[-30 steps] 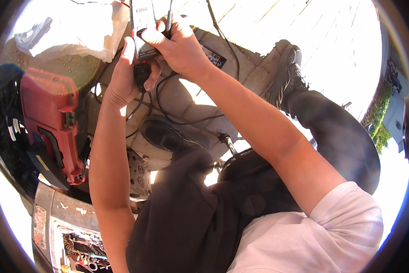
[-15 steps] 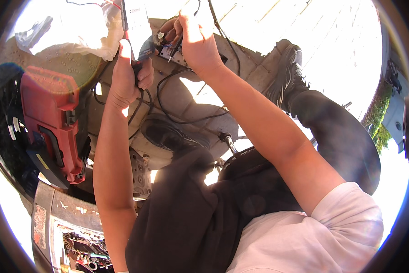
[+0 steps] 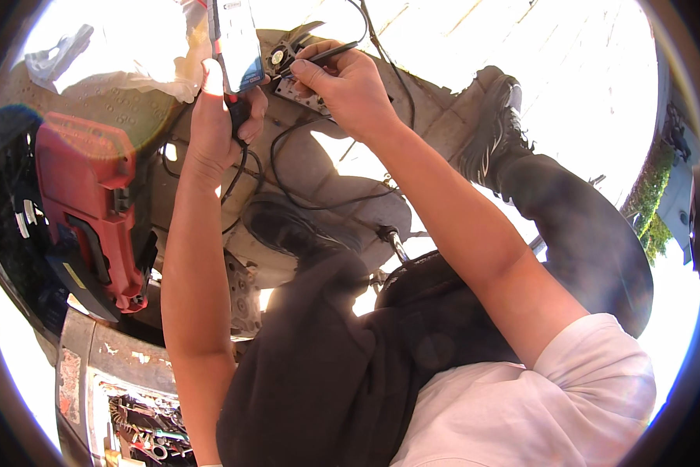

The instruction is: The person sits on the ground and uses a multimeter to test a small electronic device. They remove the device's casing to inspect the internal circuit board, then reassemble it and continue testing the connections.

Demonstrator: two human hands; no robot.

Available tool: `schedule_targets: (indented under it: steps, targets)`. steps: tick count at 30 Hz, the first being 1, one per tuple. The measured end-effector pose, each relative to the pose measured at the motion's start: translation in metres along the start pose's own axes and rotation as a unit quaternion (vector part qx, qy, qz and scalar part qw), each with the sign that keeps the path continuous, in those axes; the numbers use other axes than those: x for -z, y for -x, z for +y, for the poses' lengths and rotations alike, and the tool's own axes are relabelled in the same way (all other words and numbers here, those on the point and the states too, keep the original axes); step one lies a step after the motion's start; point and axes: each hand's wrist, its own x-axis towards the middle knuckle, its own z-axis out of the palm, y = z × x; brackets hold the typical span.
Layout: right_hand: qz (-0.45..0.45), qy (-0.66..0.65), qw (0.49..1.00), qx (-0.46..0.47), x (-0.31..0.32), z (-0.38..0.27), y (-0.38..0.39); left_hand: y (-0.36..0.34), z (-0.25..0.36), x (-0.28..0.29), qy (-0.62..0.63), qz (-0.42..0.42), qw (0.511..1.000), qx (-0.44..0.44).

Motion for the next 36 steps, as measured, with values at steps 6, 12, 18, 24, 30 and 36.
schedule_targets:
  steps: [6,12,18,24,30,36]
  targets:
    - [-0.009,-0.203,0.978,0.047,-0.021,-0.027,-0.004,0.014,-0.003,-0.008,0.004,-0.078,0.997,-0.02]
    - [-0.09,-0.014,0.989,0.114,-0.023,-0.046,-0.002,0.021,-0.006,-0.016,-0.003,-0.125,0.992,-0.005]
    - [-0.058,-0.02,0.984,0.17,-0.028,-0.04,0.005,0.022,-0.009,-0.021,-0.05,-0.086,0.995,-0.018]
    - [-0.069,-0.089,0.986,0.126,-0.027,-0.037,0.004,0.025,-0.007,-0.022,-0.004,-0.155,0.988,-0.019]
    - [-0.103,-0.186,0.969,0.129,-0.028,-0.035,0.005,0.025,-0.01,-0.021,0.003,-0.168,0.986,-0.025]
    - [-0.07,-0.207,0.969,0.119,-0.018,-0.029,0.0,0.027,-0.007,-0.016,-0.02,-0.158,0.986,-0.044]
